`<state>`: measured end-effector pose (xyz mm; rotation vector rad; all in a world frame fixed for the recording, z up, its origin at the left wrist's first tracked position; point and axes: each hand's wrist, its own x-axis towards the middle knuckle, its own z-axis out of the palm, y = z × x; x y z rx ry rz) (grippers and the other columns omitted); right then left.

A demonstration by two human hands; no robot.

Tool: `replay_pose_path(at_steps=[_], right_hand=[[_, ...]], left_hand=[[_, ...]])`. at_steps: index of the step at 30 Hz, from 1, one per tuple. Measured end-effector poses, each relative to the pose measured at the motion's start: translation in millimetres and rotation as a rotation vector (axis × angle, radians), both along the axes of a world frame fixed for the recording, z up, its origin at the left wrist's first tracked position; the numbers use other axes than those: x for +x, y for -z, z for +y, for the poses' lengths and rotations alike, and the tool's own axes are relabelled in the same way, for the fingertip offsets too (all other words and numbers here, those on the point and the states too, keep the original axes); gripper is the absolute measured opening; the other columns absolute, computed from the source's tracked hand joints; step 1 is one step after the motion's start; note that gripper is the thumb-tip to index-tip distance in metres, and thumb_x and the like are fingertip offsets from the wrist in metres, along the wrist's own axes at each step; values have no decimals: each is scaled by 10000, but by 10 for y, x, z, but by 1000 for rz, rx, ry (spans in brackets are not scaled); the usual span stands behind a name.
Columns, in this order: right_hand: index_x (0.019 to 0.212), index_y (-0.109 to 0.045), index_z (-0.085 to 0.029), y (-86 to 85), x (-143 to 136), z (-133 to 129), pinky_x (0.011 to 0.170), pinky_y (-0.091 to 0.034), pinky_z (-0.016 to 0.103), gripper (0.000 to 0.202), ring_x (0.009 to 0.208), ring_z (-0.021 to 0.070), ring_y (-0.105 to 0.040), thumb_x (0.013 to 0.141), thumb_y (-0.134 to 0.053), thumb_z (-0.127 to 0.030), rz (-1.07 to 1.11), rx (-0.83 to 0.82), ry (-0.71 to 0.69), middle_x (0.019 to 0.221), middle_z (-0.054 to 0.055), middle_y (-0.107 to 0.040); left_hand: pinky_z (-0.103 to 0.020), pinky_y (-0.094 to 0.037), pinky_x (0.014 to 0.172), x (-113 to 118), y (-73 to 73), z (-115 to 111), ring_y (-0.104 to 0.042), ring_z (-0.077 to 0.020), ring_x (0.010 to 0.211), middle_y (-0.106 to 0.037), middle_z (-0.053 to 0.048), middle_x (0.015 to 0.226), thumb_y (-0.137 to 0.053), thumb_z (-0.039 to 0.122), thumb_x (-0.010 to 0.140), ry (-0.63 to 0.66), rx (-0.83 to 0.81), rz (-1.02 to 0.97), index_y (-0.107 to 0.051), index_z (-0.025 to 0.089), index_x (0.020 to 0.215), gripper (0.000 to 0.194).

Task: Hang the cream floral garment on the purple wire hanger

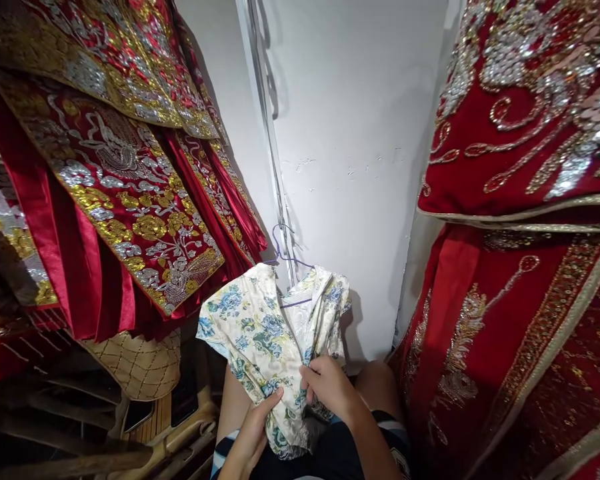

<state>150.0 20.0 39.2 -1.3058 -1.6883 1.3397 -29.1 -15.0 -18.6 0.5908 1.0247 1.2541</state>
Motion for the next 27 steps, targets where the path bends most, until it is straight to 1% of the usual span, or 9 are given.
replay_pose_path(at_steps=[2, 4, 7, 10, 13, 15, 18, 21, 27], right_hand=[[593, -608, -163, 21, 16, 12, 451, -278, 239, 485, 381, 97, -412, 848, -522, -567, 134, -77, -24, 446, 17, -571], [588, -605, -158, 19, 20, 10, 432, -252, 229, 475, 357, 78, -377, 818, -551, -570, 235, -109, -29, 436, 8, -563], [576, -580, -162, -24, -18, -26, 424, -234, 219, 423, 354, 65, -361, 808, -567, -516, 335, -134, -29, 429, -3, -551], [602, -578, -165, -83, -112, -89, 421, -221, 215, 391, 364, 67, -371, 813, -564, -494, 418, -165, -43, 428, -13, -542], [610, -586, -160, -125, -215, -136, 406, -200, 222, 410, 327, 63, -335, 800, -571, -523, 419, -189, -63, 413, -8, -544], [612, -593, -157, -146, -254, -138, 398, -191, 225, 423, 306, 63, -319, 791, -571, -540, 404, -180, -68, 408, -1, -554], [626, -610, -153, -206, -252, -68, 403, -199, 226, 422, 316, 68, -326, 784, -563, -542, 416, -132, -39, 406, 0, -556], [637, -626, -149, -357, -215, 117, 412, -198, 228, 394, 339, 66, -315, 785, -561, -509, 455, -74, 36, 404, -9, -543], [673, -627, -141, -964, -213, 666, 419, -215, 227, 318, 387, 66, -355, 794, -597, -434, 571, 104, 165, 456, -16, -552]], left_hand=[[-474, -446, 1045, -17, 91, 66, -587, -354, 1195, -680, -143, 1156, -819, 349, 664, -150, 30, 84, -611, 187, 1215, 610], [-465, -440, 1034, -27, 149, 113, -573, -332, 1183, -641, -135, 1155, -794, 388, 674, -413, 105, 242, -544, 195, 1239, 647], [-425, -424, 1031, 21, 126, 106, -517, -295, 1207, -551, -127, 1226, -723, 439, 742, -738, 341, 559, -485, 212, 1237, 595], [-380, -426, 999, 178, 39, 50, -531, -285, 1158, -564, -129, 1186, -675, 386, 793, -556, 555, 753, -559, 209, 1141, 407], [-351, -469, 867, 340, -13, 37, -591, -260, 956, -625, -92, 977, -636, 329, 800, -226, 604, 770, -601, 205, 1079, 307], [-310, -466, 748, 386, -29, 58, -578, -222, 793, -603, -45, 805, -579, 322, 836, -110, 607, 754, -602, 202, 945, 164], [-273, -428, 687, 374, -50, 102, -535, -192, 704, -555, -26, 704, -509, 338, 897, -78, 629, 777, -553, 198, 740, 215], [-258, -406, 684, 341, -34, 142, -525, -192, 717, -552, -30, 722, -526, 376, 904, -69, 647, 825, -554, 196, 729, 252], [-252, -381, 669, 339, 158, 237, -493, -185, 708, -501, -27, 712, -514, 419, 917, -44, 622, 870, -497, 198, 713, 302]])
